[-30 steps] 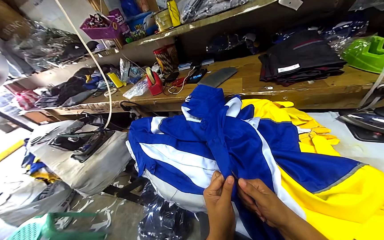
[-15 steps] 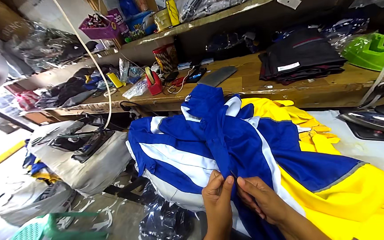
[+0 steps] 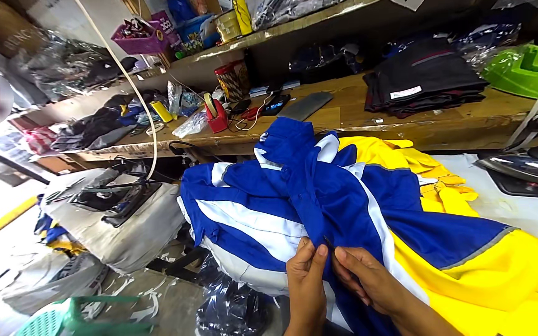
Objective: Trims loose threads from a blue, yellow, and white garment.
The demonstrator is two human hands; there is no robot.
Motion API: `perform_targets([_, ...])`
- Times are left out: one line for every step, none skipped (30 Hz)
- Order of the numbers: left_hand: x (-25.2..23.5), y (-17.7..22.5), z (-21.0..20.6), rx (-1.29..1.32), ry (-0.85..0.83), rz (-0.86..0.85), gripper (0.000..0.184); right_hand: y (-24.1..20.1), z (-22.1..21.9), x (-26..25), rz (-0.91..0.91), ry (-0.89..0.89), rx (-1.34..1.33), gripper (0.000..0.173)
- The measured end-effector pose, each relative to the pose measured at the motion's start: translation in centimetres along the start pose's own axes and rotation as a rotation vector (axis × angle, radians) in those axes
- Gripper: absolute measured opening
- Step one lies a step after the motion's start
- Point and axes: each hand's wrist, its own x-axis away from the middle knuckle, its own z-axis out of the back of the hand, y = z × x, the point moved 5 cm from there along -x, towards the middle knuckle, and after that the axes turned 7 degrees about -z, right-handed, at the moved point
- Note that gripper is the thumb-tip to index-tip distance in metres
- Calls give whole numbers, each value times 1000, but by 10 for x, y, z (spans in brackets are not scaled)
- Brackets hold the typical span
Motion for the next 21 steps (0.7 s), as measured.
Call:
perform_targets([0,0,0,9,2,4,15,0,0,0,0,4,-7,46])
perform_targets([1,0,-1,23,5,9,14,1,-1,0,0,6,-18,46])
perform_targets([1,0,-1,40,8,14,14,1,-1,0,1,6,-27,46])
perform_targets([2,0,-2,55,9,19,14,1,-1,0,2,5,-30,46])
perform_targets([3,0,-2,67,7,24,14,2,-1,0,5,5,-31,46])
perform_targets([3,0,-2,80,3,29,14,3,-1,-1,9,7,-36,46])
perform_targets([4,-1,-3,93,1,38,14,4,-1,-1,11,7,-43,47])
perform_targets([4,-1,-3,107,2,48,14,5,-1,-1,9,5,-55,47])
perform_targets([4,-2,-4,122,7,57,14,5,-2,-1,6,-1,-66,48])
perform_targets([4,-2,-4,134,11,59,14,5,-1,0,1,-8,-66,48])
perform_targets([4,-1,-4,136,14,53,14,4,0,1,-6,-19,-43,47])
perform_targets([3,0,-3,126,21,41,14,3,1,4,-18,-39,9,47])
perform_targets([1,2,-1,103,31,28,14,-1,4,8,-32,-61,99,46])
perform_targets([-2,4,1,73,41,22,16,-6,8,12,-36,-68,216,47])
perform_targets([-5,6,4,43,50,26,19,-13,12,16,-17,-35,342,48])
perform_targets([-8,8,6,15,54,37,20,-23,17,17,26,39,467,49])
perform_targets([-11,10,7,-6,50,54,21,-35,20,17,83,138,593,49])
perform_targets([-14,12,6,-23,44,75,22,-46,22,14,135,235,718,49])
perform_targets([-17,13,6,-31,34,96,22,-56,22,9,169,308,816,50])
perform_targets([-19,15,5,-30,18,113,20,-63,21,1,181,340,866,48])
perform_targets([-21,16,4,-27,0,123,17,-66,19,-6,175,336,862,42])
